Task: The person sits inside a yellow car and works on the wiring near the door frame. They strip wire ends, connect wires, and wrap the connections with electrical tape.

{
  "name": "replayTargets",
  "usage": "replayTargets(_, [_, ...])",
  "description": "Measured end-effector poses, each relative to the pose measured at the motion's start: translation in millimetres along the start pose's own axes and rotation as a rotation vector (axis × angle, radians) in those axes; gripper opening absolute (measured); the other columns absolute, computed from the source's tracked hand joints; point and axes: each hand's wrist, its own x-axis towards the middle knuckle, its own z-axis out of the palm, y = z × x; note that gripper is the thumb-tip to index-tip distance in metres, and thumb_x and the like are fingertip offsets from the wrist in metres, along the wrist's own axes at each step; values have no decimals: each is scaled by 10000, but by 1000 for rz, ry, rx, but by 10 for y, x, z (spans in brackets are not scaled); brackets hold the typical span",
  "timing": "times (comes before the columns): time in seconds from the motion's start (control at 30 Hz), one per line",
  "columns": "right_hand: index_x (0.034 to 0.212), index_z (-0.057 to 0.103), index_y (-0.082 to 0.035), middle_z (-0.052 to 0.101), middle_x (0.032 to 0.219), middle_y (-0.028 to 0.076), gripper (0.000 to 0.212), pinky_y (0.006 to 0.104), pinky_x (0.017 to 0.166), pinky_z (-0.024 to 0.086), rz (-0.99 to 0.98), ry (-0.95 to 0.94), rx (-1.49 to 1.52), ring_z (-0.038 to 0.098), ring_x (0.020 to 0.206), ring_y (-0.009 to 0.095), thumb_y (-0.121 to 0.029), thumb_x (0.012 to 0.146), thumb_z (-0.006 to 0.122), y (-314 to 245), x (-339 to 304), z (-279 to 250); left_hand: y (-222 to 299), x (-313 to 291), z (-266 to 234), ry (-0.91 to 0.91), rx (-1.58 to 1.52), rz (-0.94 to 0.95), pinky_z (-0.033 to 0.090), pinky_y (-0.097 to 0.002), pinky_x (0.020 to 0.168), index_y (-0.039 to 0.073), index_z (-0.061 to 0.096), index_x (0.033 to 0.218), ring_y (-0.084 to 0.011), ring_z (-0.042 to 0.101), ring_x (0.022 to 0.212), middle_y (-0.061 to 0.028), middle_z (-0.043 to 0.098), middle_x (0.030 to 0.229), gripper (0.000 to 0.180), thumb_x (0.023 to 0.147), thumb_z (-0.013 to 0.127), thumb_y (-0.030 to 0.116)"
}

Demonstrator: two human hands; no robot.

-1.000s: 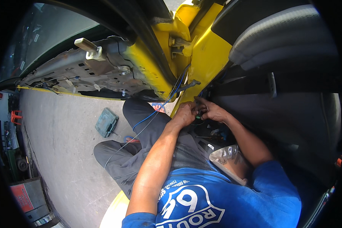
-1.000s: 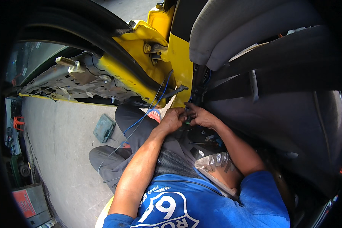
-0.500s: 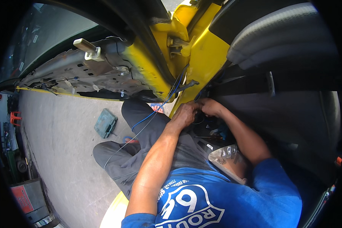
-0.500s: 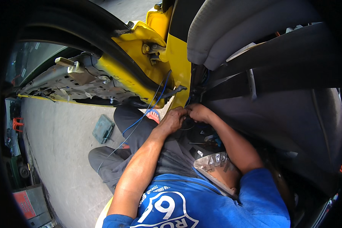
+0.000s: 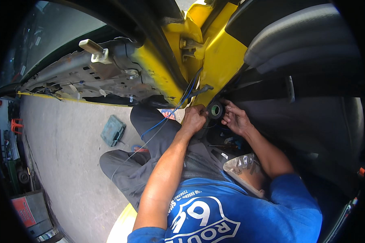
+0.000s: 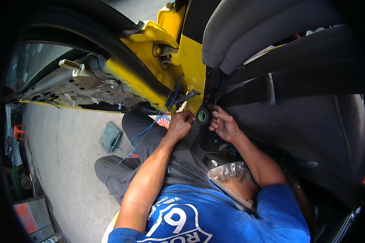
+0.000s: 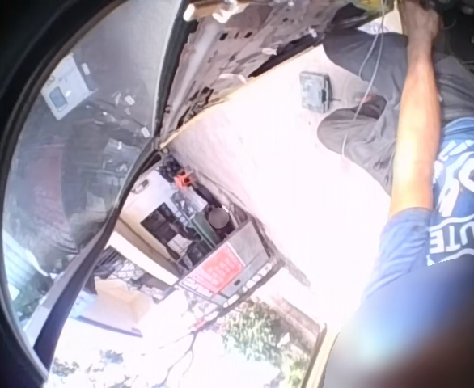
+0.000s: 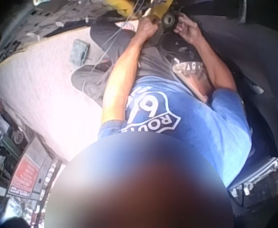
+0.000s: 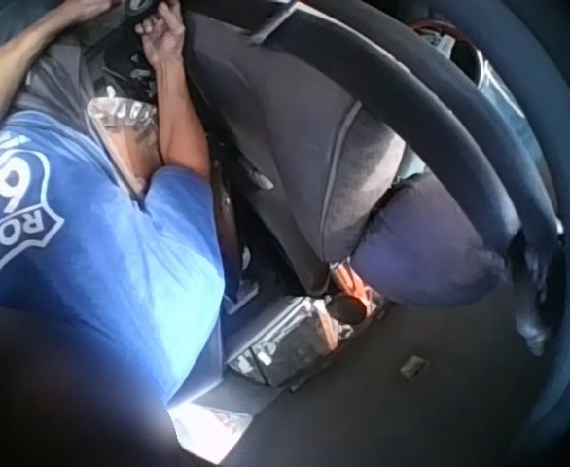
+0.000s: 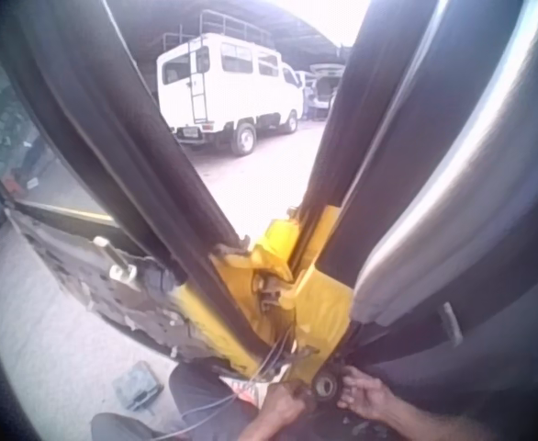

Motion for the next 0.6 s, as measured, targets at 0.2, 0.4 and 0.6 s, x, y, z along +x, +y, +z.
replayTargets(0.2, [1419,523,-28,599,967,-16,655,276,719,500,-164,-43,-788,582,768,68,-110,851,838,-49,-111,-31,-11,-13,-14,-18,-46,-35,546,-439,871,9,759,1035,-384,730,951,-210,764,971,189,912,746,151])
replayTargets(0.4, [1206,581,-35,618,982,151,437,419,767,547,-360,-114,-1645,660,854,322,-53,818,781,0,-137,-3,-23,-13,21,-51,50,143,540,-444,887,6,737,1016,-401,711,1006,-183,758,1025,159,923,736,135])
replayTargets(0.6, [1145,699,-17,724,999,237,250,447,849,567,-298,6,-1486,706,963,434,-139,942,620,-188,154,178,-33,-24,57,-133,74,240,535,-461,895,6,730,1073,-414,693,1034,-191,736,1035,174,917,729,84])
